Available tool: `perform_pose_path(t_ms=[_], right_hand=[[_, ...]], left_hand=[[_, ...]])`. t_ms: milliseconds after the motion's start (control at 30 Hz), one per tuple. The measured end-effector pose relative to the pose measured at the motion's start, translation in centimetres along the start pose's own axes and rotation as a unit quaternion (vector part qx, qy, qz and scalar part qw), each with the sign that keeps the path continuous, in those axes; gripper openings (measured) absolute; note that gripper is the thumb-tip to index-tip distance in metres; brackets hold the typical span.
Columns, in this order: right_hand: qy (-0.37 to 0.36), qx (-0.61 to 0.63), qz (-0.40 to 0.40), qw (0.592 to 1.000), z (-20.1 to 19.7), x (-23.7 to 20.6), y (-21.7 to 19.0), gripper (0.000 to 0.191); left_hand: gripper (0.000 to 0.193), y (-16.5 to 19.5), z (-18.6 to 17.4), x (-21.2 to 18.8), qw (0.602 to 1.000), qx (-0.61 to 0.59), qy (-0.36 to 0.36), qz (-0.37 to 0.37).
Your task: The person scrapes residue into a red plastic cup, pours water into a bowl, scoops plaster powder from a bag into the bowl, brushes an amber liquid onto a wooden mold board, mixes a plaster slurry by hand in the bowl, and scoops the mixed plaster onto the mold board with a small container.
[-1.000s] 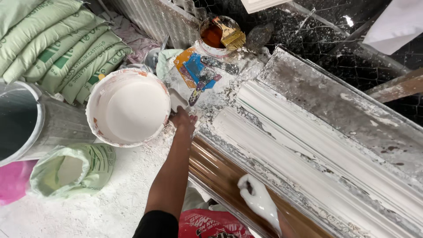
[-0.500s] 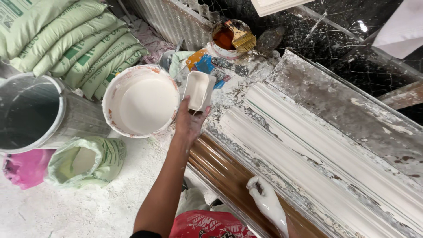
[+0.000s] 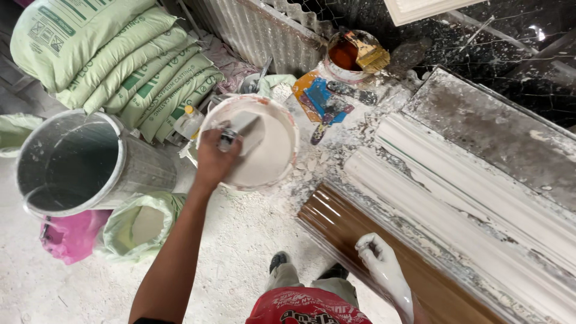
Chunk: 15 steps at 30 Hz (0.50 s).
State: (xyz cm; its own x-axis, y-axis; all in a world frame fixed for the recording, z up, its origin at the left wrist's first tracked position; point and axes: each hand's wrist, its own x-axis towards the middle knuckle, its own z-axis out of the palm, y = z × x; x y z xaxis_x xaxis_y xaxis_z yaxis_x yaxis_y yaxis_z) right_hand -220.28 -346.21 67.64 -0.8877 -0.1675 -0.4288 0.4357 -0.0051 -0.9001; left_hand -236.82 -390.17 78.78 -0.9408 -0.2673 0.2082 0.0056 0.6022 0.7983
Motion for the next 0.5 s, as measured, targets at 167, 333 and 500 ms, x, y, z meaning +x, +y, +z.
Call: perform_pose_path(t_ms=[167, 333, 500], right_hand=[[0.026, -0.006, -0.034, 0.999, 6.3, -1.3, -0.4, 0.009], [0.062, -0.01, -0.045, 0.997, 10.1, -2.9, -1.5, 0.011], [0.086, -0.065, -0.084, 0.991, 13.8, -3.7, -5.5, 0.015]], left_hand=[[0.051, -0.4, -1.8, 0.9, 0.989, 0.046, 0.025, 0.136], [0.057, 3.9, -8.0, 0.1, 0.924, -0.363, -0.075, -0.093], [0.067, 5.9, -14.0, -2.3, 0.862, -0.477, -0.075, -0.157]])
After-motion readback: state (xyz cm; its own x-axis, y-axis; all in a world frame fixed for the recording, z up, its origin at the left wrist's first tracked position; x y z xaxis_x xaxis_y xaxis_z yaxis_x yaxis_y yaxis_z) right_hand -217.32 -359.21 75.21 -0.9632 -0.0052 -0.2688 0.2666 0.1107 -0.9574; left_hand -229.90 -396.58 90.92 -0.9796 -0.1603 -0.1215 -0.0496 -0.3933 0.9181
